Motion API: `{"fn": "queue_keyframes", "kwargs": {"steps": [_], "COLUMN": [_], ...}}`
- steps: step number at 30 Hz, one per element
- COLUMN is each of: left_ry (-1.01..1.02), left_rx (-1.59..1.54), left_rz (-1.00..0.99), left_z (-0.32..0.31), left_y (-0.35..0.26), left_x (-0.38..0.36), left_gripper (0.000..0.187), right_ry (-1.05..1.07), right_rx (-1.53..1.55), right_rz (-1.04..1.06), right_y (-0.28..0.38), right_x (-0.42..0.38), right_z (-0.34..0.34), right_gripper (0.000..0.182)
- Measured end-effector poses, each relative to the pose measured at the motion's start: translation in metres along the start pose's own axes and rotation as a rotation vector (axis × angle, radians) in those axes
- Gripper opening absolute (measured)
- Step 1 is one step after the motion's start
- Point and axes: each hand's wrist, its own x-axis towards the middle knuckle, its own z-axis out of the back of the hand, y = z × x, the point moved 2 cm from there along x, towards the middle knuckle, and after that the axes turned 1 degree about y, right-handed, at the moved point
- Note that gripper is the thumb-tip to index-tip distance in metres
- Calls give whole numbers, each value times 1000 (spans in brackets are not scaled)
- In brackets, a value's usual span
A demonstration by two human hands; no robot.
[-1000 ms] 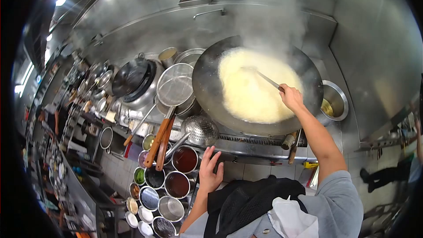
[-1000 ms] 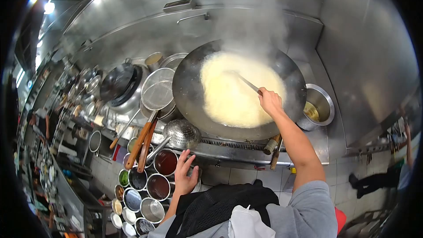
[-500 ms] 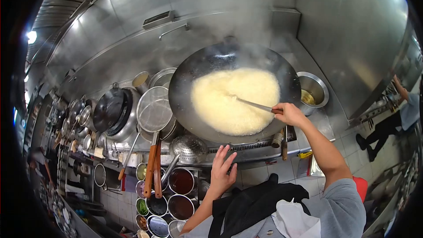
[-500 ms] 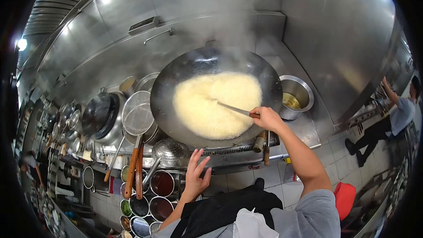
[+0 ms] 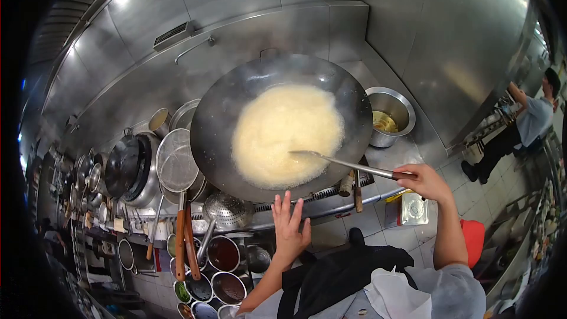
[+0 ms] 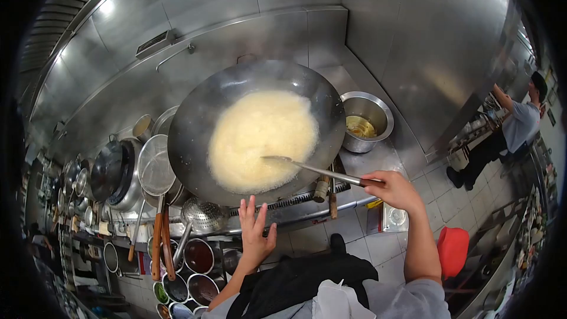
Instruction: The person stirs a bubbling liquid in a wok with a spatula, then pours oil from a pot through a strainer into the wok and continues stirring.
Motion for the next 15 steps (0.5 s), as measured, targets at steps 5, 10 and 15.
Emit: {"fn": "queue_keyframes", "kwargs": {"steps": [5, 10, 15], "left_ry": [-86, -223, -257], "left_rx": [123, 247, 342], "left_rz": [94, 155, 182], "left_z": [-17, -39, -53], "left_y": [-14, -31, -36], "left_x": [2, 9, 13], "left_gripper": [81, 91, 91], "right_ry": [-24, 137, 248], "right_rx": [336, 601, 702], "right_rz": [-255, -358, -344], "right_y": [-66, -125, -151], "right_x": [-24, -25, -14], "right_z": [28, 19, 11], "right_gripper": [40, 49, 47]}}
